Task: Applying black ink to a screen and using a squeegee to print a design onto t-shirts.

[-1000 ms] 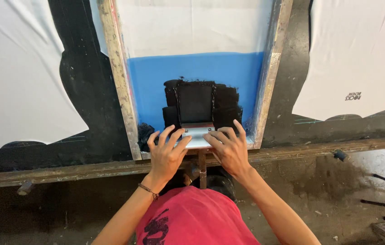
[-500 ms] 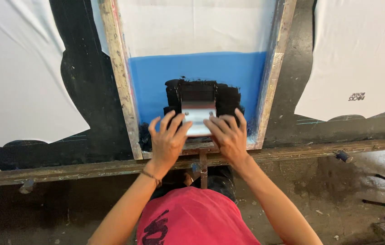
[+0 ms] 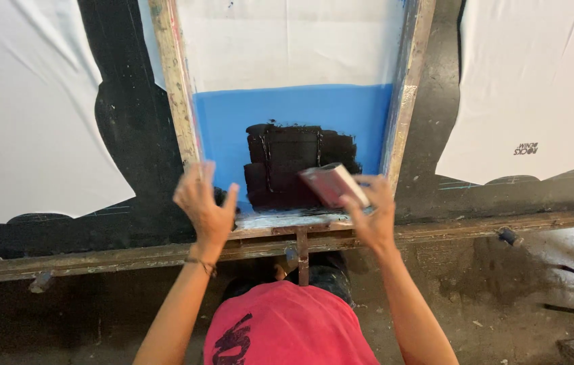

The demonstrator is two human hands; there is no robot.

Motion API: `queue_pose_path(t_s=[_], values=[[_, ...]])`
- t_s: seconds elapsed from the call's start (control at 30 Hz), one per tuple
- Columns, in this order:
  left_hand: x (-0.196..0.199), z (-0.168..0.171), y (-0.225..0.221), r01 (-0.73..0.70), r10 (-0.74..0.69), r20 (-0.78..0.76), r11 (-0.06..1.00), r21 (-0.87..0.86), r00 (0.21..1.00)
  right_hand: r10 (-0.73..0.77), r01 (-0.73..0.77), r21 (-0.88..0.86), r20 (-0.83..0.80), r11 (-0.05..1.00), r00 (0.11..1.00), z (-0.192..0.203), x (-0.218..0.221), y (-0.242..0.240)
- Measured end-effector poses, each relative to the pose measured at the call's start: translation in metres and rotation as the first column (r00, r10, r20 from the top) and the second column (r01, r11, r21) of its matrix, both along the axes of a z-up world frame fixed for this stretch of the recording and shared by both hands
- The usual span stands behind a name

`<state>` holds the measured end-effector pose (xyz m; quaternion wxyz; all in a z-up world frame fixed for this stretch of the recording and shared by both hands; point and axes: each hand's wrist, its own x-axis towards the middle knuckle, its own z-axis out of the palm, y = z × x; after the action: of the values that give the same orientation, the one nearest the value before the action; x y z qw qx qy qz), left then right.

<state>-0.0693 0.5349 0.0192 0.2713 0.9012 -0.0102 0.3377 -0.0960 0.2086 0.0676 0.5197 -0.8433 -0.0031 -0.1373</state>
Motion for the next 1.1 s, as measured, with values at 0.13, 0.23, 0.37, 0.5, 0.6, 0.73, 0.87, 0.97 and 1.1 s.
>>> queue_pose_path(t_s=[0.13, 0.23, 0.37, 0.5, 0.6, 0.73, 0.87, 0.97, 1.1], values=[[0.015, 0.003, 0.02, -0.134, 0.131, -0.033, 0.983, -0.127, 0.991, -0.042, 0.041, 0.023, 0.047, 0.999, 0.998, 0.006, 0.014, -0.026], [0.026, -0.013, 0.026, -0.099, 0.073, -0.094, 0.945, -0.313, 0.993, -0.105, 0.104, 0.027, 0.079, 0.994, 0.991, 0.007, 0.018, -0.036], [0.028, -0.007, 0.024, -0.145, 0.118, -0.106, 0.945, -0.294, 0.987, -0.148, 0.109, 0.332, 0.095, 0.937, 0.984, 0.012, 0.018, -0.025], [0.027, -0.01, 0.025, -0.113, 0.1, -0.059, 0.938, -0.328, 0.993, -0.248, 0.197, 0.608, 0.001, 0.769, 0.969, 0.044, 0.017, -0.011], [0.026, -0.005, 0.024, -0.116, 0.109, -0.041, 0.935, -0.336, 0.993, -0.227, 0.181, 0.594, 0.003, 0.784, 0.974, 0.044, 0.017, -0.013], [0.026, -0.005, 0.024, -0.129, 0.129, -0.023, 0.926, -0.355, 0.991, -0.222, 0.17, 0.604, 0.011, 0.778, 0.975, 0.018, 0.022, -0.022], [0.025, 0.005, 0.023, -0.114, 0.124, 0.003, 0.923, -0.369, 0.992, -0.305, 0.21, 0.692, 0.015, 0.69, 0.952, 0.008, 0.028, -0.018], [0.023, 0.022, 0.024, -0.112, 0.132, 0.028, 0.922, -0.37, 0.991, -0.333, 0.235, 0.669, 0.02, 0.705, 0.943, 0.0, 0.038, -0.026], [0.029, 0.048, 0.047, -0.083, 0.122, 0.075, 0.917, -0.389, 0.99, -0.327, 0.225, 0.624, 0.052, 0.749, 0.944, 0.04, 0.042, 0.002]])
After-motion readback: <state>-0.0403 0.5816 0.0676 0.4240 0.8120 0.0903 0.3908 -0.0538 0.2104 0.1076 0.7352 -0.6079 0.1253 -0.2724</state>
